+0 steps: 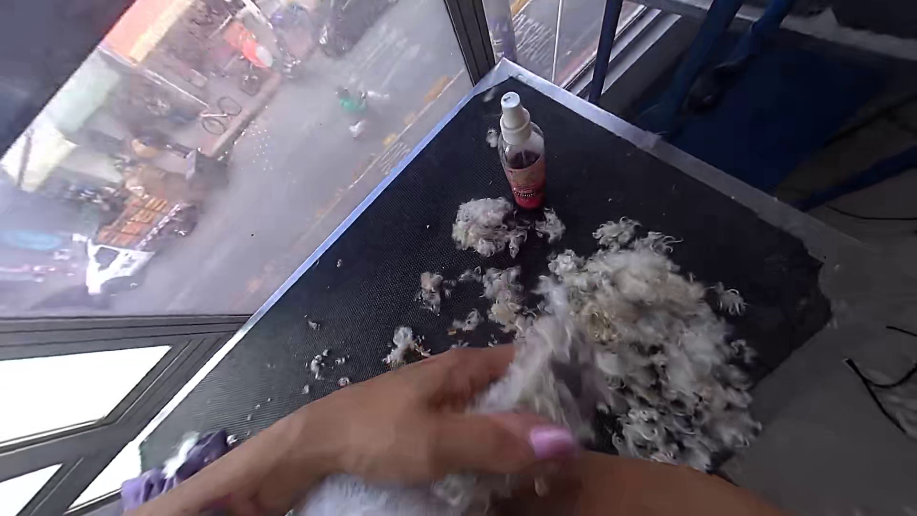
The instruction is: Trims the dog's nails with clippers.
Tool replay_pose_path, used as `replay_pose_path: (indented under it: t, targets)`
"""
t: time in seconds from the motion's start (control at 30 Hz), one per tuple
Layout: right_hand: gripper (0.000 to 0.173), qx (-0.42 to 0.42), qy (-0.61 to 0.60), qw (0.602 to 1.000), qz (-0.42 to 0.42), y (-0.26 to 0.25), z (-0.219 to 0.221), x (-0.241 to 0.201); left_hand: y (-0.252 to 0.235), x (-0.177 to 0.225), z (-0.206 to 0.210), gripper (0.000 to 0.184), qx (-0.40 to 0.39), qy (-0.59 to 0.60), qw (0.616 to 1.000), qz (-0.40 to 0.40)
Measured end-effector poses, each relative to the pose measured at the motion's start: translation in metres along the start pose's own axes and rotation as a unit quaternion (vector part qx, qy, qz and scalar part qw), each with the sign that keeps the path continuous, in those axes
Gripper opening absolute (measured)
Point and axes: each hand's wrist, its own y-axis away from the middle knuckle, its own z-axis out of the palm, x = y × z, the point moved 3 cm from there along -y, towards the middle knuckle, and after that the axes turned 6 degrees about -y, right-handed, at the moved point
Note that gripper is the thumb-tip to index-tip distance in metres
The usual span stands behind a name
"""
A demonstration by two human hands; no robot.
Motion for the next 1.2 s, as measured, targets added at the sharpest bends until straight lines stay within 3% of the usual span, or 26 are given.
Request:
replay_pose_path:
  t: [0.1, 0.2, 0.3, 0.33, 0.4, 0.5, 0.6, 0.7, 0.77, 0.83, 0.9, 1.03, 1.2]
  targets:
    - [0.035, 0.090, -0.032, 0.993, 0.070, 0.033, -0.017, 0.010, -0.001, -0.003, 0.003, 0.021, -0.002, -0.015, 1.000, 0.024]
    - [0.045, 0.196, -0.161, 0.960, 0.120, 0.070, -0.017, 0.051, 0.007, -0.008, 0.004, 0.015, 0.032, 0.064, 0.997, 0.019]
    - [0.057, 0.282, -0.403, 0.860, 0.138, 0.094, -0.007, 0.072, 0.012, -0.005, 0.006, 0.044, 0.041, 0.102, 0.993, 0.043]
    - [0.061, 0.264, -0.446, 0.843, 0.148, 0.097, -0.001, 0.070, 0.013, -0.002, 0.007, 0.057, 0.044, 0.092, 0.994, 0.045]
    - [0.061, 0.198, -0.460, 0.846, 0.182, 0.101, 0.009, 0.063, 0.016, 0.004, 0.009, 0.064, 0.075, 0.026, 0.997, 0.021]
    - [0.050, 0.152, -0.383, 0.890, 0.196, 0.101, 0.005, 0.059, 0.020, 0.010, 0.014, 0.057, 0.129, -0.098, 0.985, -0.062]
    - [0.047, 0.189, -0.308, 0.919, 0.157, 0.096, -0.010, 0.057, 0.019, 0.012, 0.020, 0.043, 0.159, -0.137, 0.974, -0.084]
    - [0.044, 0.269, -0.216, 0.925, 0.158, 0.096, -0.021, 0.048, 0.015, 0.023, 0.027, 0.049, 0.191, -0.169, 0.967, 0.000]
    - [0.037, 0.321, -0.143, 0.919, 0.182, 0.097, -0.026, 0.041, 0.011, 0.034, 0.032, 0.054, 0.154, -0.223, 0.958, 0.092]
    - [0.028, 0.360, -0.065, 0.907, 0.208, 0.100, -0.030, 0.033, 0.007, 0.042, 0.038, 0.044, 0.108, -0.239, 0.952, 0.160]
    - [0.029, 0.359, 0.002, 0.910, 0.207, 0.102, -0.034, 0.028, 0.004, 0.045, 0.041, 0.037, 0.117, -0.234, 0.950, 0.168]
    - [0.039, 0.345, 0.146, 0.911, 0.170, 0.102, -0.048, 0.020, 0.007, 0.039, 0.042, 0.038, 0.170, -0.132, 0.974, 0.065]
    - [0.038, 0.355, 0.292, 0.884, 0.092, 0.086, -0.072, -0.008, 0.020, 0.035, 0.043, 0.037, 0.194, 0.004, 0.980, -0.040]
